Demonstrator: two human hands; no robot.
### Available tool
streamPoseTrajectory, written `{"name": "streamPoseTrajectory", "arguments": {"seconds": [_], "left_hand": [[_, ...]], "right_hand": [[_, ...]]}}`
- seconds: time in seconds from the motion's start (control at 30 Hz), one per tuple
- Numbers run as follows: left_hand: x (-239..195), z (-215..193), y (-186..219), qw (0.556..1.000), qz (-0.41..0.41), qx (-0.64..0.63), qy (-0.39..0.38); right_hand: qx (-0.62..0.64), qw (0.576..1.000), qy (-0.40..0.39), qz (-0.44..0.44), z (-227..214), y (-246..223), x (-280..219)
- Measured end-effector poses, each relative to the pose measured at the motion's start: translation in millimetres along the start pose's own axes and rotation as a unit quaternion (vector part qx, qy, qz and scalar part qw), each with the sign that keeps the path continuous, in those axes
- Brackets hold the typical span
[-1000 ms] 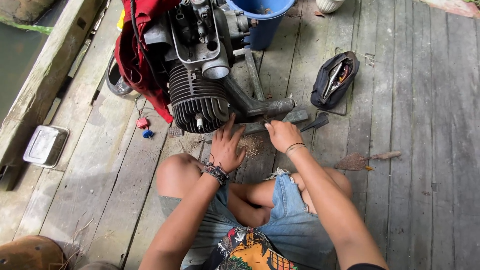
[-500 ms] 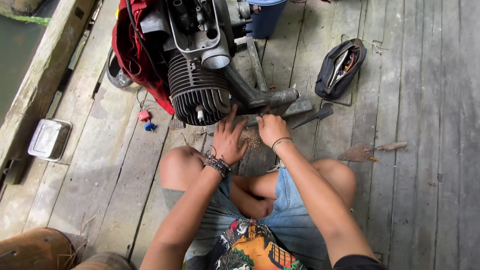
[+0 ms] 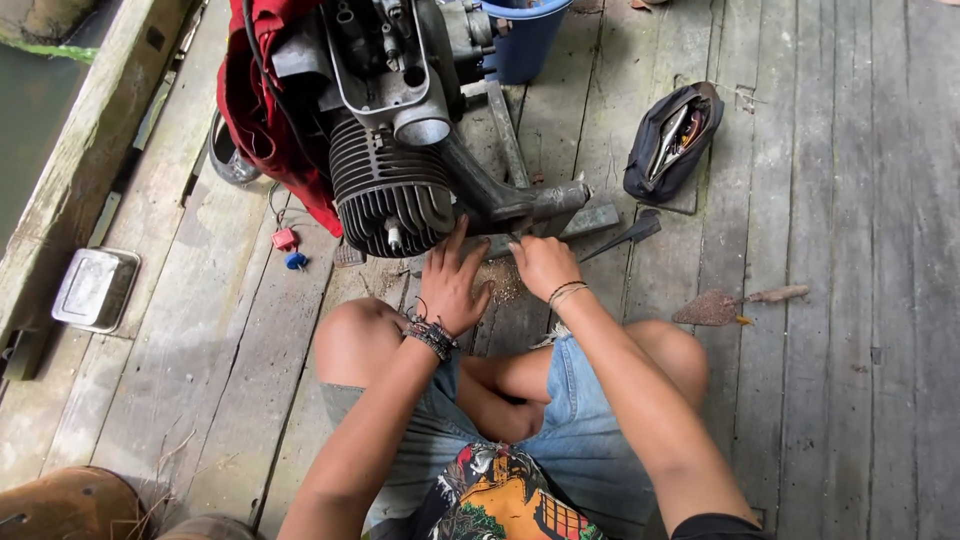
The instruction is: Filing down a metal edge on a motorcycle engine casing to smooth the surface.
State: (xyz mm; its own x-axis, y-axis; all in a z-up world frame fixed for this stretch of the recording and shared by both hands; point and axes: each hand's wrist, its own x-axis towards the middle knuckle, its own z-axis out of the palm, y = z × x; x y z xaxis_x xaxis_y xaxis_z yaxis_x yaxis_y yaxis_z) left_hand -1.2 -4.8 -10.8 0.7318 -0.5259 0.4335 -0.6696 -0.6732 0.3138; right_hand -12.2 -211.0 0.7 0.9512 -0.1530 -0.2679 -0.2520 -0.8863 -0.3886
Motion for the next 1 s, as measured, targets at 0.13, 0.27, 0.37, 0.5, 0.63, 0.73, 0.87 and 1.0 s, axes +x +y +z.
{"name": "streamPoseTrajectory", "arguments": {"seconds": [0.13, 0.27, 0.37, 0.5, 0.63, 0.73, 0.87, 1.0], "left_hand": [[3.3, 1.5, -3.2, 1.000, -0.006, -0.005, 0.004], [-5.5, 3.4, 4.7, 1.000, -0.006, 0.005, 0.005], [0.1, 0.6, -1.7, 1.000, -0.002, 0.001, 0.008], [2.2, -7.8, -0.3, 1.000, -0.010, -0.018, 0.002], [0.8, -9.2, 0.0, 1.000, -0.016, -0.019, -0.003], [0.4, -7.2, -1.6, 1.000, -0.014, -0.025, -0.011], [1.5, -8.5, -0.6, 1.000, -0.021, -0.017, -0.008], [1.6, -6.7, 1.3, 1.000, -0.020, -0.012, 0.002]], "right_hand": [[0.063, 0.997, 0.030, 0.023, -2.7, 9.3, 8.9], [0.025, 0.998, 0.023, 0.044, 17.6, 2.5, 3.0], [0.062, 0.998, 0.025, 0.001, -2.6, -5.1, -11.6], [0.283, 0.958, 0.048, -0.020, 17.9, 13.2, -31.0], [0.407, 0.910, 0.058, 0.058, 43.4, 16.4, -46.9], [0.366, 0.914, 0.176, -0.001, 52.8, -1.4, -41.1], [0.270, 0.937, 0.211, 0.070, 53.8, -18.2, -23.5], [0.020, 0.965, 0.261, -0.036, 38.5, 18.1, -1.0]]}}
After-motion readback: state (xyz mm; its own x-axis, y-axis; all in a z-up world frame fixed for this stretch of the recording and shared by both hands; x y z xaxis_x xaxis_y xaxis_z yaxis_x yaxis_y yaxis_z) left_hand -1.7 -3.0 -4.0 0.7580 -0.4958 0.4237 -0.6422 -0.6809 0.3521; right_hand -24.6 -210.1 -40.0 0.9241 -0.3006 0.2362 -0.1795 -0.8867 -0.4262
